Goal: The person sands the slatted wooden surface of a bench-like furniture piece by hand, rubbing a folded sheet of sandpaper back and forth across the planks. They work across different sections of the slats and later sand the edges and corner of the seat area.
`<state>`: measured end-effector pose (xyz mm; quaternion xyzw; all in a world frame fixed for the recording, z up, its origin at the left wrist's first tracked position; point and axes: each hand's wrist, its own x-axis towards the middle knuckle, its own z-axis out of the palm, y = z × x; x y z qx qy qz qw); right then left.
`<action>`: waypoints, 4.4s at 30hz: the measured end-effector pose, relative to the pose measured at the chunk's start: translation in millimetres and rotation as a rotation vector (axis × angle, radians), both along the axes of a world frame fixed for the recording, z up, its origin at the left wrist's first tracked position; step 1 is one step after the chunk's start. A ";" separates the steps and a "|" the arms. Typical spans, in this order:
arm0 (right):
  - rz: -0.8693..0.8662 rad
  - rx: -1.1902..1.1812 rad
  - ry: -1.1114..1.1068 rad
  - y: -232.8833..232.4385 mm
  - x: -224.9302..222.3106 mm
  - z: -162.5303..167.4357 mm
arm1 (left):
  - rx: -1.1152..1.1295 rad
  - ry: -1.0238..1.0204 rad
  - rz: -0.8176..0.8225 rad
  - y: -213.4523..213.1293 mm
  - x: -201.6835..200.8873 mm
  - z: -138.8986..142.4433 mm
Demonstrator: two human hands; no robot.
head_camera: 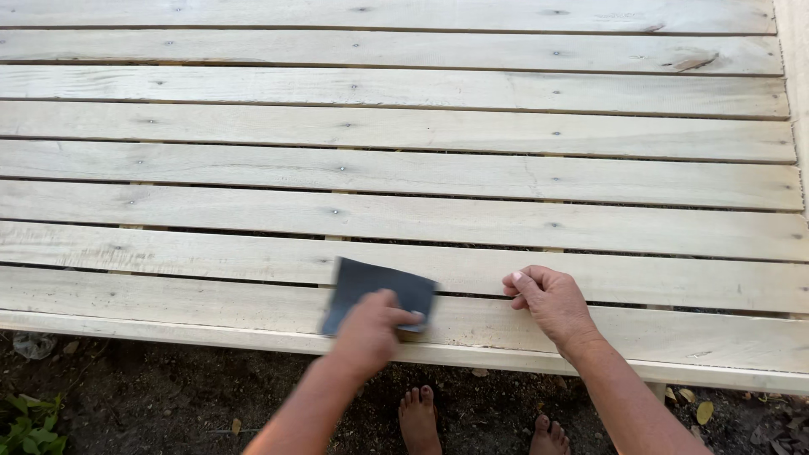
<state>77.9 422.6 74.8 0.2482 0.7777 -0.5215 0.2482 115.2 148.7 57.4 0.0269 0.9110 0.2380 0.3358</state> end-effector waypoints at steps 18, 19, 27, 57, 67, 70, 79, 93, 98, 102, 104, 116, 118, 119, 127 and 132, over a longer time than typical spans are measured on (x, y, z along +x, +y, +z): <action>-0.243 -0.096 0.121 120.2 15.8 -34.9 | 0.122 -0.064 -0.296 116.1 -9.5 0.3; -0.240 -0.100 0.120 124.6 17.5 -36.5 | 0.134 -0.007 -0.388 158.7 -6.0 0.4; -0.265 0.087 0.117 214.1 36.8 -26.4 | -0.003 -0.102 -0.269 158.7 -10.5 18.6; -0.126 -0.008 0.221 368.4 51.6 -32.4 | 0.263 0.099 -0.355 426.4 16.1 -3.4; -0.185 -0.304 0.315 373.5 45.3 0.4 | 0.155 0.102 -0.206 277.7 4.4 13.2; -0.206 -0.387 0.394 377.1 39.2 15.9 | 0.119 0.049 -0.291 314.3 7.8 5.2; -0.448 -0.657 0.374 386.8 30.2 31.4 | 0.400 0.164 -0.341 496.4 20.9 0.8; -0.339 -0.487 0.379 383.7 33.5 25.0 | 0.317 0.137 -0.307 474.3 21.7 12.5; -0.298 -0.424 0.354 386.2 31.0 18.4 | 0.313 0.146 -0.220 410.6 24.6 -16.7; -0.256 -0.309 0.345 382.5 29.5 14.7 | 0.015 -0.006 -0.136 221.0 1.5 -13.5; -0.242 -0.256 0.331 369.6 29.7 15.1 | 0.023 0.018 -0.092 166.0 -7.8 1.4; 0.070 0.393 0.425 151.3 60.8 -43.4 | 0.249 0.127 -0.188 259.2 10.6 -9.0; 0.144 0.610 0.403 134.2 67.2 -57.7 | 0.143 0.080 -0.128 183.4 4.6 -2.6; 0.182 0.713 0.394 127.4 68.9 -63.8 | 0.088 0.068 -0.095 142.4 1.2 2.4; 0.226 1.056 0.377 102.2 65.2 -75.0 | -0.053 -0.075 -0.150 73.7 -12.6 -0.2; 0.191 1.045 0.344 100.2 61.2 -63.8 | 0.205 0.014 -0.283 184.4 -3.3 0.9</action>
